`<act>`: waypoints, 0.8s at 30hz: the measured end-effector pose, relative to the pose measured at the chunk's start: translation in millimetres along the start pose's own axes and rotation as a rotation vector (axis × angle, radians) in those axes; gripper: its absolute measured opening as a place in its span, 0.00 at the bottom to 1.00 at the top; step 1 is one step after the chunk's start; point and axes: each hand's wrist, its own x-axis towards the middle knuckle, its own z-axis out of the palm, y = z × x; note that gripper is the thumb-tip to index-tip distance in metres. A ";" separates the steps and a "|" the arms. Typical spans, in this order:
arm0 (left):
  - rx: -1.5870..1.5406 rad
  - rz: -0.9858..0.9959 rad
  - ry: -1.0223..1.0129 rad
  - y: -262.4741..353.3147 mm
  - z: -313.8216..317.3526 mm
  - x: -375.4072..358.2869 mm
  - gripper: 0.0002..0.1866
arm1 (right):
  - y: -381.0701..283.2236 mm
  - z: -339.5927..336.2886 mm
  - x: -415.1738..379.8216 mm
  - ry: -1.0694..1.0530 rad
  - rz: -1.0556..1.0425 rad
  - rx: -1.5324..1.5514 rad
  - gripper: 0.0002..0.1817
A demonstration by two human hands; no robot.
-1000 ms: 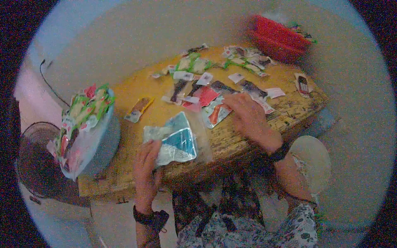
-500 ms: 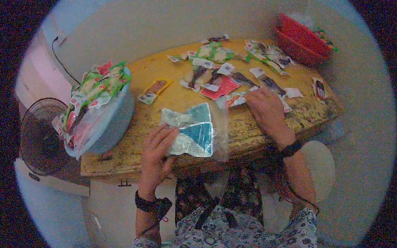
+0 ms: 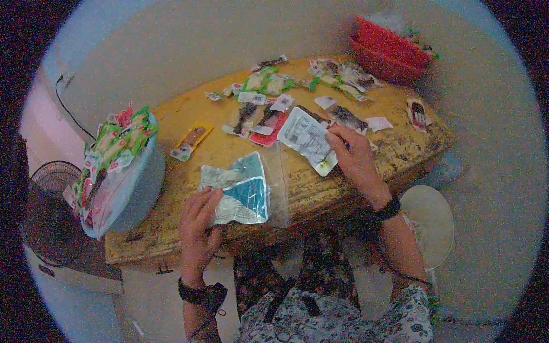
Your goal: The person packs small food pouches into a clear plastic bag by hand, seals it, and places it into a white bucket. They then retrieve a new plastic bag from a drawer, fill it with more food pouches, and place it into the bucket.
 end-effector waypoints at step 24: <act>0.040 -0.035 0.008 2.2 -3.1 3.4 0.39 | 20.8 18.4 -18.6 0.132 -0.269 -0.511 0.14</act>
